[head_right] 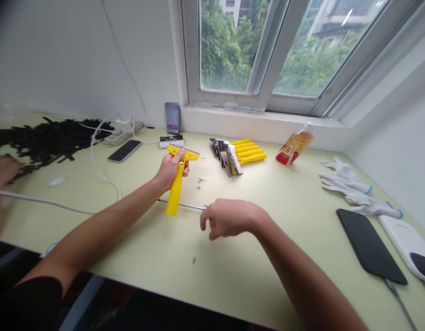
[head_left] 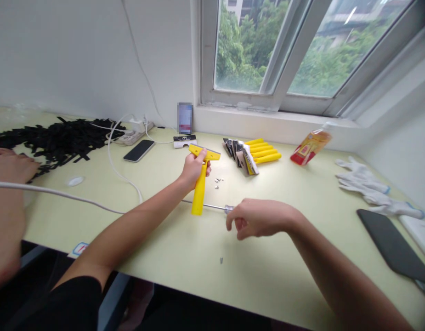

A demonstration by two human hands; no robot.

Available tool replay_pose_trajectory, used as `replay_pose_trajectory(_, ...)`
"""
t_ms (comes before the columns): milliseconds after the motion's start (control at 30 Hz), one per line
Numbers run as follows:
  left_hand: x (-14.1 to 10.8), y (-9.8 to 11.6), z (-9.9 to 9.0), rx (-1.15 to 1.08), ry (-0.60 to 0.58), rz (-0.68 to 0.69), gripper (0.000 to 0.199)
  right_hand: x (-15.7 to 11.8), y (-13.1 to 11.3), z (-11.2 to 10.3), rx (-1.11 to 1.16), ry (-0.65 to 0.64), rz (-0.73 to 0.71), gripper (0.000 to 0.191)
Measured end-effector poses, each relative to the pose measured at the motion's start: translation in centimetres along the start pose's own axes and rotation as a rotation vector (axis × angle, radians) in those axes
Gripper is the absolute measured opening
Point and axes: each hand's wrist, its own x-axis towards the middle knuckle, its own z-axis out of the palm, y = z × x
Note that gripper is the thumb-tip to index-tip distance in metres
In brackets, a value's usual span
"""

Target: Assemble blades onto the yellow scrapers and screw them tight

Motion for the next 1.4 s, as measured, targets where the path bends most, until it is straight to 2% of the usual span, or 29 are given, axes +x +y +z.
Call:
replay_pose_trajectory(67,0.4,0.1,-0.3,-0.012,0.009,-0.025,0.031,0.5,-1.9,1.6,-0.092,-0.107,-0.040,0.028)
replay_pose_trajectory(167,0.4,0.0,-0.3,-0.020,-0.001,-0.046,0.029,1.7,-3.6,3.7,-0.207,-0.129,-0.111,0.031)
replay_pose_trajectory(233,0.2,0.0,-0.1,-0.031,-0.011,-0.058,0.029,2.3,-4.0,4.6,-0.259,-0.130,-0.147,0.026)
replay_pose_trajectory(367,0.1,0.3,-0.1,-0.043,-0.004,-0.056,0.028,2.6,-4.3,5.3,-0.340,-0.136,-0.162,0.015)
replay_pose_trajectory(467,0.8,1.2,-0.3,-0.081,0.022,-0.039,0.028,2.3,-4.7,5.0,-0.360,-0.106,-0.160,0.014)
replay_pose_trajectory(567,2.7,3.2,-0.3,-0.208,0.101,0.002,0.029,2.2,-3.9,3.6,-0.257,0.003,-0.185,0.014)
replay_pose_trajectory(633,4.5,5.0,0.1,-0.339,0.148,0.047,0.031,2.3,-2.3,2.1,-0.163,0.145,-0.153,0.015)
replay_pose_trajectory(767,7.1,7.9,1.2,-0.571,0.175,0.108,0.035,3.4,2.2,-0.3,-0.108,0.456,0.074,0.014)
replay_pose_trajectory(833,7.4,8.4,1.7,-0.591,0.140,0.122,0.037,4.3,4.1,-0.7,-0.080,0.509,0.136,0.013)
replay_pose_trajectory(933,6.9,7.9,2.1,-0.458,-0.002,0.096,0.037,5.4,5.8,-0.5,-0.053,0.501,0.141,0.013)
replay_pose_trajectory(1033,6.0,7.3,1.7,-0.274,-0.140,0.058,0.033,6.0,6.4,-0.6,-0.031,0.484,0.123,0.013)
replay_pose_trajectory(1267,5.1,7.4,-0.3,-0.001,-0.263,0.104,0.026,7.5,7.7,-2.3,-0.046,0.568,0.173,0.021)
replay_pose_trajectory(1400,4.4,6.4,-1.4,0.124,-0.418,0.079,0.030,8.6,7.7,-2.2,-0.067,0.567,0.161,0.015)
